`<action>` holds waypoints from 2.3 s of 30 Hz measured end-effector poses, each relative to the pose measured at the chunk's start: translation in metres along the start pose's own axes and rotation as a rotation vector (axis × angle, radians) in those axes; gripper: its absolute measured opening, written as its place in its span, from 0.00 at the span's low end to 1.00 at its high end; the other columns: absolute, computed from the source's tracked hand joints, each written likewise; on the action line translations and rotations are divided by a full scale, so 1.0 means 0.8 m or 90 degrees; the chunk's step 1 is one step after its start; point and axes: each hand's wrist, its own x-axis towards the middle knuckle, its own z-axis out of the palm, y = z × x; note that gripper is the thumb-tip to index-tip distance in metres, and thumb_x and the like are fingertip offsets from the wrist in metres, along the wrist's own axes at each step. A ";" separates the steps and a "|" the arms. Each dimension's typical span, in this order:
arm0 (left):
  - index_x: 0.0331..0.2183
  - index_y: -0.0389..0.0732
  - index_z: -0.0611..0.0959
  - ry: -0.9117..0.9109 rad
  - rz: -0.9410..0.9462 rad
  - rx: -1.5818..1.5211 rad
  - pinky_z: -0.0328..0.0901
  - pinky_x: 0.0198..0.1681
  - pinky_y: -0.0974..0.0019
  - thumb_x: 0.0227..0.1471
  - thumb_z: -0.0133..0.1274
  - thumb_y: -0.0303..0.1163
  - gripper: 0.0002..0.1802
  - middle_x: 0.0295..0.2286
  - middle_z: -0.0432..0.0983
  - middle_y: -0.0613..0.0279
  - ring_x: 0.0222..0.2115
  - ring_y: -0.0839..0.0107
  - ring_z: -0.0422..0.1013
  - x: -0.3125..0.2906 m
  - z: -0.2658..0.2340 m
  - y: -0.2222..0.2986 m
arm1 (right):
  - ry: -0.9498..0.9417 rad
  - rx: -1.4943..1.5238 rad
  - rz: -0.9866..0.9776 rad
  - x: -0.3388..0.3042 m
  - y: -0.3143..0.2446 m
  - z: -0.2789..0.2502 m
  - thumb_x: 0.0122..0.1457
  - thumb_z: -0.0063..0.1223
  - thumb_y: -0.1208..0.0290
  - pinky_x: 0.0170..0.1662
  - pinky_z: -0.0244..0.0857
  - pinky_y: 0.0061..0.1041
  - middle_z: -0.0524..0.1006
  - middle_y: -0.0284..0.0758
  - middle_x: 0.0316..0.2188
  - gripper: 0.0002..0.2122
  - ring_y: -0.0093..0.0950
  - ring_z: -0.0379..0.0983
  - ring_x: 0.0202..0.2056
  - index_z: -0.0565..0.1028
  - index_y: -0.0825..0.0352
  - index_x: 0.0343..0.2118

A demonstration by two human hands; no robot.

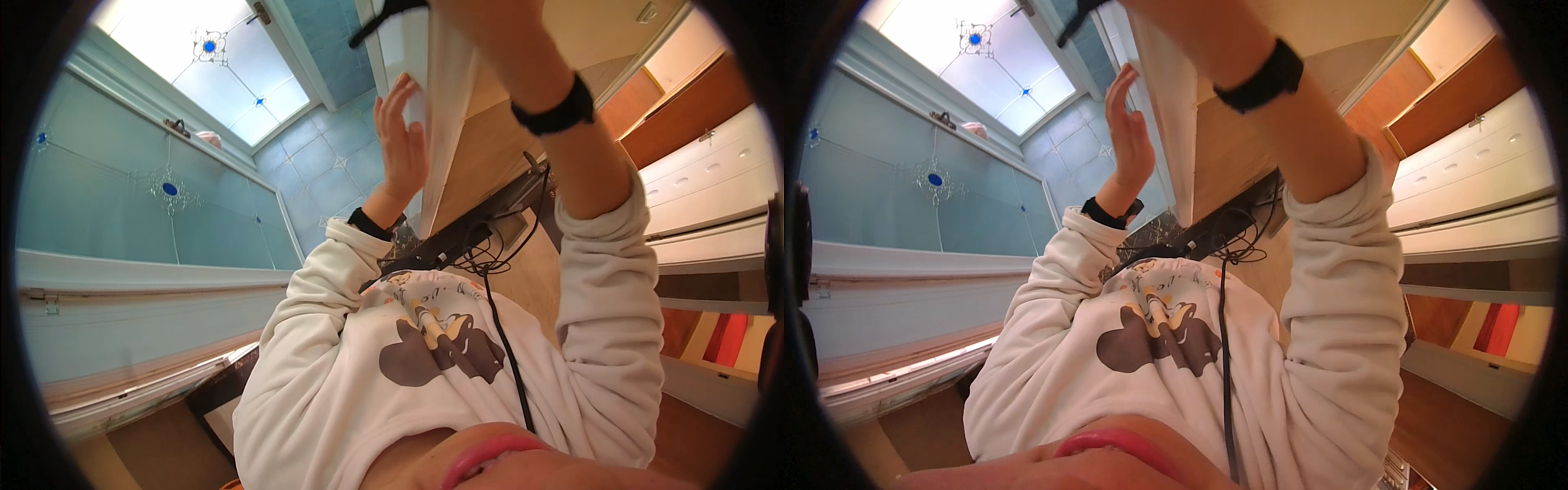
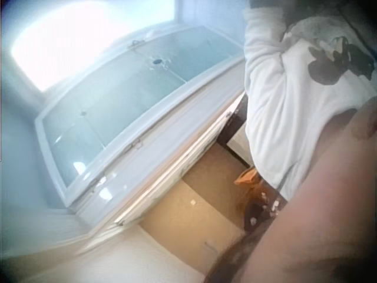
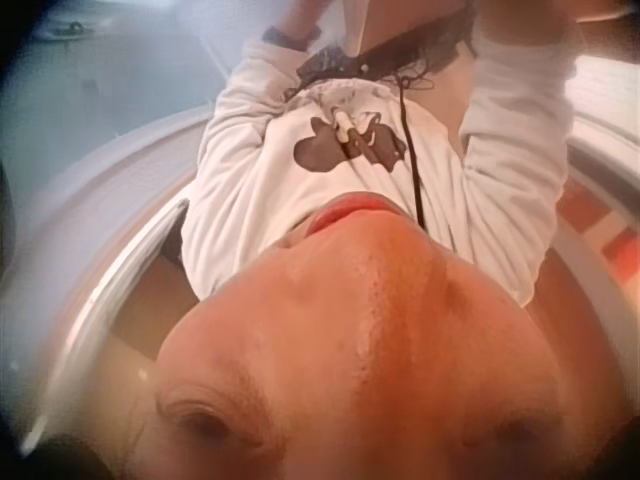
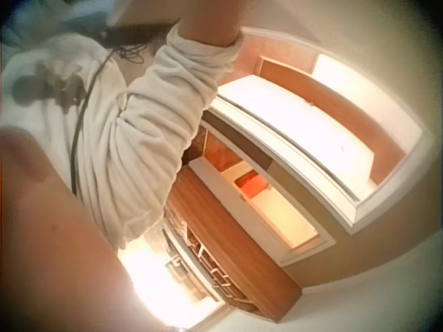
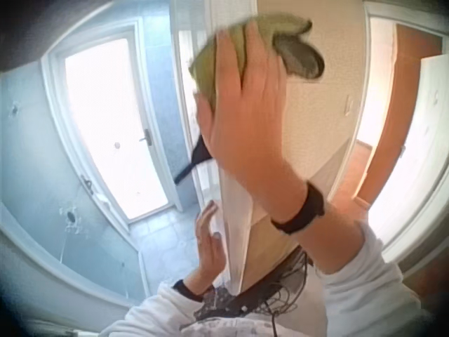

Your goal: The person wipes the white door frame and surrounding trim with a green cloth. They move around the door, cleaning the top, sides, and lower sections while holding the frame with one hand and wiping with the other.

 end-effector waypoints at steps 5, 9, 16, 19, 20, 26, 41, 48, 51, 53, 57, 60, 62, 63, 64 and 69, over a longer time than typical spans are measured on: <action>0.63 0.32 0.62 0.150 -0.037 -0.151 0.51 0.66 0.53 0.69 0.38 0.35 0.26 0.60 0.66 0.47 0.62 0.55 0.61 -0.002 -0.019 0.005 | -0.313 0.081 0.152 -0.160 -0.094 -0.129 0.58 0.62 0.53 0.61 0.52 0.64 0.54 0.58 0.65 0.38 0.61 0.57 0.59 0.60 0.66 0.66; 0.61 0.31 0.67 0.040 -0.072 -0.018 0.53 0.65 0.53 0.66 0.41 0.31 0.25 0.59 0.67 0.46 0.61 0.51 0.62 -0.022 -0.027 0.021 | -0.451 0.070 0.209 -0.255 -0.154 -0.199 0.55 0.63 0.56 0.59 0.60 0.59 0.57 0.50 0.65 0.36 0.56 0.63 0.54 0.64 0.60 0.66; 0.62 0.30 0.64 0.103 -0.046 0.019 0.52 0.67 0.54 0.71 0.37 0.38 0.27 0.62 0.63 0.47 0.63 0.56 0.60 -0.024 -0.026 0.021 | -0.376 0.105 0.257 -0.202 -0.143 -0.152 0.55 0.65 0.60 0.58 0.60 0.61 0.54 0.54 0.65 0.37 0.61 0.59 0.56 0.62 0.65 0.66; 0.63 0.31 0.62 0.107 -0.055 -0.017 0.52 0.67 0.53 0.72 0.35 0.41 0.28 0.62 0.62 0.46 0.63 0.56 0.59 -0.018 -0.021 0.016 | -0.308 0.132 0.282 -0.182 -0.138 -0.133 0.54 0.66 0.63 0.57 0.61 0.60 0.54 0.52 0.65 0.36 0.60 0.58 0.57 0.63 0.63 0.65; 0.63 0.31 0.62 0.106 -0.059 -0.031 0.52 0.67 0.52 0.72 0.35 0.42 0.29 0.62 0.62 0.46 0.63 0.56 0.59 -0.015 -0.019 0.015 | -0.353 0.149 0.298 -0.185 -0.139 -0.135 0.53 0.66 0.63 0.57 0.61 0.59 0.53 0.52 0.66 0.36 0.60 0.58 0.57 0.64 0.63 0.65; 0.62 0.31 0.64 0.032 -0.021 -0.004 0.57 0.65 0.50 0.72 0.33 0.42 0.28 0.60 0.64 0.45 0.60 0.54 0.64 0.007 -0.018 -0.002 | -0.432 0.084 0.263 -0.242 -0.152 -0.203 0.47 0.67 0.64 0.56 0.66 0.47 0.56 0.43 0.65 0.35 0.52 0.58 0.57 0.70 0.52 0.63; 0.56 0.34 0.67 0.095 0.245 -0.162 0.61 0.58 0.48 0.66 0.35 0.29 0.20 0.57 0.61 0.43 0.53 0.51 0.65 0.085 -0.006 -0.091 | -0.293 0.045 0.412 -0.212 -0.163 -0.156 0.41 0.70 0.62 0.60 0.61 0.53 0.67 0.44 0.60 0.31 0.49 0.62 0.60 0.77 0.52 0.54; 0.62 0.32 0.62 -0.015 0.380 -0.101 0.52 0.65 0.43 0.68 0.29 0.51 0.35 0.66 0.44 0.37 0.67 0.43 0.47 0.091 0.012 -0.101 | -0.432 0.050 0.553 -0.293 -0.222 -0.220 0.49 0.69 0.55 0.64 0.54 0.57 0.56 0.51 0.67 0.38 0.58 0.57 0.63 0.67 0.58 0.64; 0.65 0.37 0.61 0.000 0.283 -0.333 0.60 0.63 0.41 0.69 0.27 0.50 0.34 0.66 0.45 0.39 0.65 0.43 0.53 0.084 0.026 -0.094 | -0.359 0.071 0.585 -0.246 -0.206 -0.187 0.62 0.49 0.42 0.65 0.53 0.52 0.59 0.52 0.67 0.35 0.55 0.58 0.63 0.66 0.62 0.65; 0.65 0.37 0.60 0.037 0.219 -0.455 0.61 0.63 0.43 0.69 0.27 0.51 0.34 0.66 0.46 0.40 0.64 0.45 0.55 0.082 0.040 -0.090 | -0.286 0.055 0.545 -0.218 -0.189 -0.152 0.65 0.46 0.43 0.62 0.57 0.50 0.62 0.48 0.66 0.31 0.52 0.62 0.61 0.69 0.61 0.63; 0.66 0.37 0.57 0.009 0.256 -0.479 0.62 0.63 0.46 0.69 0.26 0.52 0.36 0.67 0.48 0.42 0.63 0.48 0.59 0.087 0.056 -0.091 | -0.164 -0.011 0.539 -0.216 -0.191 -0.138 0.62 0.51 0.49 0.58 0.63 0.41 0.65 0.41 0.64 0.28 0.45 0.64 0.57 0.71 0.58 0.62; 0.67 0.36 0.55 -0.011 0.281 -0.449 0.64 0.63 0.48 0.69 0.25 0.53 0.37 0.67 0.50 0.43 0.62 0.50 0.62 0.091 0.055 -0.093 | -0.276 -0.035 0.593 -0.263 -0.221 -0.179 0.54 0.60 0.54 0.58 0.64 0.39 0.65 0.39 0.65 0.32 0.44 0.64 0.57 0.70 0.56 0.63; 0.68 0.36 0.53 -0.013 0.313 -0.372 0.65 0.63 0.50 0.70 0.25 0.54 0.38 0.67 0.51 0.44 0.61 0.51 0.64 0.091 0.051 -0.092 | -0.363 0.007 0.663 -0.301 -0.239 -0.222 0.48 0.65 0.60 0.60 0.63 0.39 0.65 0.39 0.65 0.37 0.44 0.64 0.58 0.68 0.54 0.64; 0.69 0.35 0.51 0.006 0.339 -0.273 0.64 0.63 0.49 0.70 0.25 0.54 0.38 0.67 0.51 0.44 0.62 0.51 0.63 0.094 0.047 -0.090 | -0.369 -0.014 0.676 -0.316 -0.246 -0.239 0.50 0.64 0.62 0.60 0.63 0.42 0.65 0.40 0.65 0.35 0.44 0.65 0.58 0.68 0.54 0.65; 0.69 0.35 0.51 0.002 0.338 -0.230 0.64 0.62 0.49 0.70 0.25 0.53 0.38 0.66 0.51 0.44 0.61 0.51 0.63 0.094 0.045 -0.087 | -0.438 -0.022 0.689 -0.330 -0.249 -0.256 0.52 0.64 0.67 0.60 0.64 0.42 0.65 0.39 0.65 0.34 0.44 0.66 0.57 0.68 0.55 0.65; 0.68 0.32 0.53 0.001 0.361 -0.128 0.64 0.61 0.52 0.69 0.30 0.48 0.36 0.66 0.52 0.45 0.62 0.55 0.63 0.091 0.046 -0.079 | -0.394 0.058 0.848 -0.327 -0.238 -0.264 0.50 0.64 0.75 0.60 0.66 0.37 0.72 0.38 0.58 0.32 0.44 0.68 0.55 0.70 0.59 0.62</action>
